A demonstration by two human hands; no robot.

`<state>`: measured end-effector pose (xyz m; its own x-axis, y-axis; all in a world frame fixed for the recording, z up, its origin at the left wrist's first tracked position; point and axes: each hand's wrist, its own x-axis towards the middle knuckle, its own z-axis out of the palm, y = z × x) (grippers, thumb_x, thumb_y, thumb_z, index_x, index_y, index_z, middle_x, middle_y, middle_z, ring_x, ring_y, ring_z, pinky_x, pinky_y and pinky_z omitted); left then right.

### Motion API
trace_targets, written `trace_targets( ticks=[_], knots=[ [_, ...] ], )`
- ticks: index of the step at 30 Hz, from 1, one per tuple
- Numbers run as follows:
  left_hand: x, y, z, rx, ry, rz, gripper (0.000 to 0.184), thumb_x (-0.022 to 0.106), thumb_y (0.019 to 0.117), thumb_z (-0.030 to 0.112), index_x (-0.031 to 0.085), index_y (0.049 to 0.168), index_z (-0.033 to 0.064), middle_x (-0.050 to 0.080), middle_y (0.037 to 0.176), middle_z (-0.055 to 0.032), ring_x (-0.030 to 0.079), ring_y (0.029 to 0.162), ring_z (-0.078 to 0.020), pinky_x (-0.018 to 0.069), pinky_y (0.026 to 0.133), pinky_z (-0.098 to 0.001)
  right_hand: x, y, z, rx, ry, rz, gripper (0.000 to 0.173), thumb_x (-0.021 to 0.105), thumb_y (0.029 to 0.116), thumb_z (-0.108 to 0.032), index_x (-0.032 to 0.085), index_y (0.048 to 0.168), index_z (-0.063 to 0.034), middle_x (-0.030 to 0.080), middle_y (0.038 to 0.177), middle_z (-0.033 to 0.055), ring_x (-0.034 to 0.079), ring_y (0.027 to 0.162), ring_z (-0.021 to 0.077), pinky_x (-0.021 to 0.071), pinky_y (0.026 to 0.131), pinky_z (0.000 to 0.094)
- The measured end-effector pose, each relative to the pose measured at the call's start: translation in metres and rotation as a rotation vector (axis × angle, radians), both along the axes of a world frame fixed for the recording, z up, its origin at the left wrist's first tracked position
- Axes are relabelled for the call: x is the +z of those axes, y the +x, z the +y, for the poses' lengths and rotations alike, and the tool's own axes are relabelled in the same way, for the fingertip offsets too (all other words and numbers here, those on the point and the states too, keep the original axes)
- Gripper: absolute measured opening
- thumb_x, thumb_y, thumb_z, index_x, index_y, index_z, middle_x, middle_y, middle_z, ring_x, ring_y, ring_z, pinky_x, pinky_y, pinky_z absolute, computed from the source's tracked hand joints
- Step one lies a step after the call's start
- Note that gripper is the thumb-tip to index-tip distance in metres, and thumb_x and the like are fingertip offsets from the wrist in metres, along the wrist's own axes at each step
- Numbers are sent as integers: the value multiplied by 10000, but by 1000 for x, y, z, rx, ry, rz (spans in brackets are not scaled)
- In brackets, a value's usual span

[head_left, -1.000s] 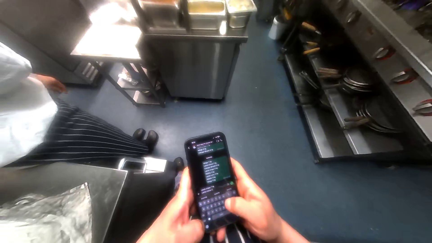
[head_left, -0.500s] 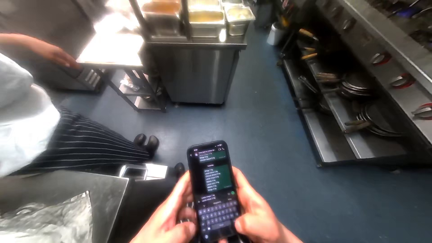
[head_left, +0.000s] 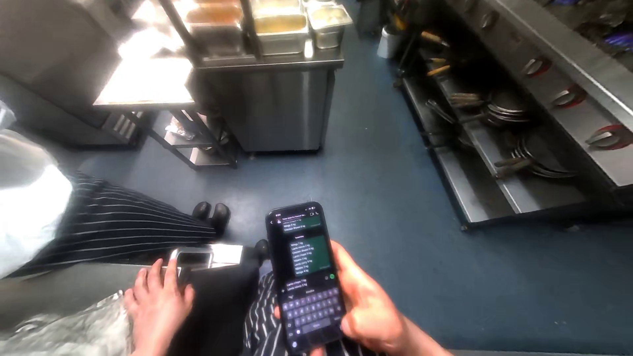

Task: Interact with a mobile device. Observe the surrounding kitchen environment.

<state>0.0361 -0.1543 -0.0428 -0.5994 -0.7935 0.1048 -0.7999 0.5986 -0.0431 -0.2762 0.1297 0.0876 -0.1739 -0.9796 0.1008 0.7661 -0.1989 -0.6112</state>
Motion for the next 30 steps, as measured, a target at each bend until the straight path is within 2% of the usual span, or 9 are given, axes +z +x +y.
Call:
trace_targets(
  ticks=[4, 9, 12, 15, 21, 23, 27, 30],
  knots=[
    [1, -9, 0, 68, -1, 57, 678, 640, 847, 338, 534, 1475, 105, 463, 1543, -234, 372, 1429, -542, 238, 1096, -780, -8, 5, 4, 65, -39, 3, 976, 626, 759, 57, 101, 1549, -175, 517, 1441, 176, 608, 1232, 431, 630, 700, 588],
    [0, -7, 0, 86, 5, 126, 618, 575, 902, 439, 587, 1428, 116, 496, 1531, -201, 403, 1427, -507, 239, 1133, -733, -13, 17, 9, 84, -13, 34, 975, 605, 764, 69, 86, 1558, -159, 519, 1441, 178, 606, 1238, 434, 636, 685, 581],
    [-4, -7, -1, 82, -6, 130, 580, 596, 916, 431, 614, 1404, 117, 520, 1516, -184, 402, 1432, -493, 239, 1136, -727, -17, 22, 8, 99, -14, 43, 944, 604, 775, 60, 112, 1548, -170, 530, 1439, 162, 608, 1237, 423, 630, 702, 585],
    [-6, -5, -3, 62, -29, 122, 527, 604, 929, 448, 653, 1371, 164, 554, 1493, -150, 422, 1415, -498, 269, 1111, -738, -14, 30, 4, 103, -10, 16, 912, 606, 816, 39, 100, 1546, -167, 523, 1448, 161, 598, 1247, 432, 620, 722, 614],
    [-11, -8, -15, 38, -43, 122, 500, 491, 983, 504, 704, 1293, 174, 614, 1437, -109, 444, 1412, -471, 279, 1118, -718, -7, 35, 7, 53, 17, 77, 881, 609, 837, -19, 98, 1549, -114, 525, 1445, 148, 623, 1222, 381, 627, 710, 575],
    [-10, -9, -16, 24, -34, 114, 479, 452, 995, 489, 719, 1262, 193, 631, 1422, -77, 459, 1406, -452, 278, 1118, -714, -6, 32, 11, 64, 16, 55, 866, 571, 849, 3, 85, 1555, -123, 517, 1454, 153, 612, 1235, 401, 621, 718, 595],
    [-10, -10, -17, 16, -24, 101, 460, 420, 1002, 479, 735, 1227, 229, 639, 1415, -41, 464, 1409, -423, 271, 1120, -706, -8, 31, 16, 76, 17, -30, 851, 465, 814, 55, 95, 1553, -146, 516, 1448, 161, 602, 1237, 418, 609, 730, 621],
    [-7, -9, -18, 23, -14, 94, 495, 396, 1008, 497, 706, 1279, 222, 631, 1426, -40, 452, 1421, -420, 262, 1129, -703, -10, 30, 16, 89, -3, -33, 838, 462, 824, 51, 103, 1551, -163, 517, 1450, 154, 602, 1237, 421, 611, 724, 614]
  ],
)
